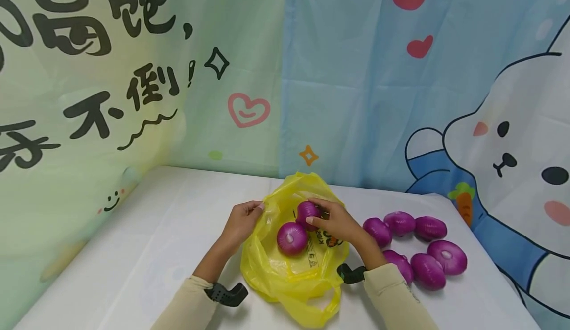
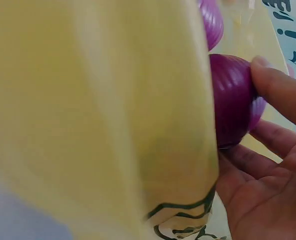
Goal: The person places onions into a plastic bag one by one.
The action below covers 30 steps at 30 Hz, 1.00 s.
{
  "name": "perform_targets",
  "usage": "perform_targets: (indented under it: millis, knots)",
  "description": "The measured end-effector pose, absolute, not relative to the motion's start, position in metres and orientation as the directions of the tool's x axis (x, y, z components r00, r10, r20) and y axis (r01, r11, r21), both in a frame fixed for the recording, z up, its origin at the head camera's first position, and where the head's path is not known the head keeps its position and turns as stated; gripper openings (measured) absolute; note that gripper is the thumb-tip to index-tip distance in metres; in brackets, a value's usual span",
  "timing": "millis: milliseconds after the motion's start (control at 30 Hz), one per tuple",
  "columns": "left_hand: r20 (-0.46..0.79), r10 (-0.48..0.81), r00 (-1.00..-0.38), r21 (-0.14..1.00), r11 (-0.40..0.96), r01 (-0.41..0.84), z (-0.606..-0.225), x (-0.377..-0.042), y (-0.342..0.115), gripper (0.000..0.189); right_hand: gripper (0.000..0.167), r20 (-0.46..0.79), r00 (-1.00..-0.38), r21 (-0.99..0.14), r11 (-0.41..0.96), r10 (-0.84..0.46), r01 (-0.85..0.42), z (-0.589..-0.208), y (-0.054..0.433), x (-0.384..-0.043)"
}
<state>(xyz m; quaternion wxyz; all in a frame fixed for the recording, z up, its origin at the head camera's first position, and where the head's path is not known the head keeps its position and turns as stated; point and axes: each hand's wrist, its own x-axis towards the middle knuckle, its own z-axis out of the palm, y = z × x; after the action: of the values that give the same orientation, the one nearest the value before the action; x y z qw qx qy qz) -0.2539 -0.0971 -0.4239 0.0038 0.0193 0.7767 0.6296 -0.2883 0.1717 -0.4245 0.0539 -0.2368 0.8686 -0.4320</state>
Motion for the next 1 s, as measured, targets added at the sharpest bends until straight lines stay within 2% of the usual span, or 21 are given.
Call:
perform_targets:
  millis: [267,733,1000]
  knots:
    - [0.019,0.044,-0.999,0.979,0.203,0.027,-0.424,-0.254,-0.097,0.033,0.06,0.052,-0.853,-0.678,0.609,-0.52,-0.412,-0.43,0.172,-0.285]
    - [0.016,0.04,-0.999,0.978,0.206,0.024,-0.422,-0.254,-0.096,0.033,0.068,0.071,-0.823,-0.709,0.552,-0.564,-0.44,-0.428,0.178,-0.282]
    - [0.007,0.041,-0.999,0.979,0.205,0.015,-0.425,-0.254,-0.096,0.033,0.063,0.094,-0.86,-0.741,0.541,-0.502,-0.397,-0.418,0.185,-0.268]
